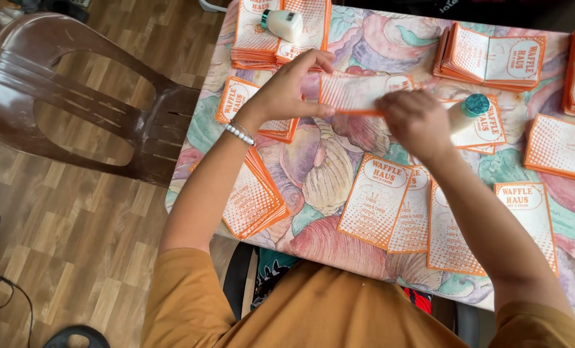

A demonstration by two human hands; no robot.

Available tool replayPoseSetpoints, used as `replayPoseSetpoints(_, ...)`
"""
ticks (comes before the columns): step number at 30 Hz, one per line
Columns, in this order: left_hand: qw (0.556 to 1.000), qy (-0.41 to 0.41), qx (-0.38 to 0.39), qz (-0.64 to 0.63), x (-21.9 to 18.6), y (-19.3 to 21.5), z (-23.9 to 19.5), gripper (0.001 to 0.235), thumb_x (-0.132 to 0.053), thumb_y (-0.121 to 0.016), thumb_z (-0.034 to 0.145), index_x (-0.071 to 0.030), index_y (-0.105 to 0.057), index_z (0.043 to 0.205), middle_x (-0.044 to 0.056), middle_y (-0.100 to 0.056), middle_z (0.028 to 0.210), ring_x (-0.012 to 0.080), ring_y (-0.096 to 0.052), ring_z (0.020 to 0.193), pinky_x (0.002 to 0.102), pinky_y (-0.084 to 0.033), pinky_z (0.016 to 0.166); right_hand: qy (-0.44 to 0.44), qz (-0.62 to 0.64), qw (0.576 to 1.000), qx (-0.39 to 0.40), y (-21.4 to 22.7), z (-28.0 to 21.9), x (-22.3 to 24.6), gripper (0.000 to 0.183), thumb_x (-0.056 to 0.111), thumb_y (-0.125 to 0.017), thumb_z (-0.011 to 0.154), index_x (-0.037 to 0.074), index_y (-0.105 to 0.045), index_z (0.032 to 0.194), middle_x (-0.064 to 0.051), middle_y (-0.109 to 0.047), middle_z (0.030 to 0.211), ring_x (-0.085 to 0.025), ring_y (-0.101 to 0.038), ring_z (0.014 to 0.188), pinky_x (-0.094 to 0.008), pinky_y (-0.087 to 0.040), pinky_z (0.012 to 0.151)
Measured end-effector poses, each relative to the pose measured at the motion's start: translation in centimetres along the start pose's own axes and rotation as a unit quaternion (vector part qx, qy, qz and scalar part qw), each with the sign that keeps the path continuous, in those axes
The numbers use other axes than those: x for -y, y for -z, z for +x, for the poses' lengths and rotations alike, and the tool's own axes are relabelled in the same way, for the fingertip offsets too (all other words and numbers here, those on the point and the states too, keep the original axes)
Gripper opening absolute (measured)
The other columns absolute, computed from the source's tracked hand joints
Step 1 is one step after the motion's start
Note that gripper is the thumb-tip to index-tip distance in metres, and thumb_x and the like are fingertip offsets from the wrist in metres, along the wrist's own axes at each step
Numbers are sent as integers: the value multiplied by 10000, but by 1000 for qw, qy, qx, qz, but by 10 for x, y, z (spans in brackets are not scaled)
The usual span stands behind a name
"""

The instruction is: Folding and stacking printed paper bags on a table.

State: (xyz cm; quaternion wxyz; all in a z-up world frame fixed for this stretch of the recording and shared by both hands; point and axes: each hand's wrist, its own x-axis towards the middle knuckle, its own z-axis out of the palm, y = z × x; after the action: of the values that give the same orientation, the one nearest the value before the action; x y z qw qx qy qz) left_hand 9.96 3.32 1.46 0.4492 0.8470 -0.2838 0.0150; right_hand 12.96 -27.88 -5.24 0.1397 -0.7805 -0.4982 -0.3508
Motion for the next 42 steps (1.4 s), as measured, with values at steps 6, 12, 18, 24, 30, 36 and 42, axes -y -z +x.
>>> replayPoseSetpoints(6,931,3,213,296,15,-37,35,815,-553,-1009,574,-126,-486,1030,64,-521,1189,236,-494,1079,386,-467,961,-76,98,980,156,-22,-35,12,142,219,-765,856,119,-796,952,-108,-718,1185,-328,-679,1068,-440,-562,912)
replayPoseSetpoints(12,928,29,231,290,61,-75,52,973,-465,-987,387,-139,-430,1115,155,-539,1225,466,-551,1211,637,-511,944,-204,148,922,295,8,13,4,1114,600,-870,577,27,-527,1469,-296,-504,1489,-507,-483,1385,-605,-410,1133)
replayPoseSetpoints(18,925,34,222,307,68,-81,53,896,-444,-862,447,-132,-452,1180,143,-524,1169,444,-574,1136,591,-567,843,-220,123,897,364,-1,29,-8,1317,521,-918,495,49,-393,1607,-258,-647,1299,-452,-630,1206,-542,-482,1035)
replayPoseSetpoints(24,926,15,205,318,71,-88,49,952,-383,-851,431,-104,-423,1234,136,-511,1153,457,-566,1135,556,-587,843,-209,118,890,388,-11,27,-13,1334,567,-906,497,86,-389,1628,-198,-656,1318,-404,-627,1231,-485,-499,1012)
replayPoseSetpoints(30,937,8,189,293,66,-82,40,912,-350,-829,425,-68,-482,1220,174,-513,1167,499,-608,1083,554,-595,855,-209,136,883,397,-8,35,-7,1260,435,-925,512,79,-419,1609,-193,-648,1365,-400,-597,1296,-482,-467,1073)
replayPoseSetpoints(36,948,35,193,252,56,-68,28,996,-260,-884,408,-54,-452,1281,204,-470,1214,545,-577,1139,562,-569,933,-220,148,879,396,-8,35,-5,1280,433,-936,504,69,-411,1614,-209,-622,1401,-418,-579,1314,-505,-468,1067)
replayPoseSetpoints(42,941,34,201,269,57,-74,31,1058,-216,-891,436,-24,-396,1350,235,-506,1179,562,-588,1117,573,-560,932,-238,161,870,401,1,49,0,1293,516,-948,507,63,-431,1603,-220,-611,1426,-424,-560,1338,-522,-454,1087)
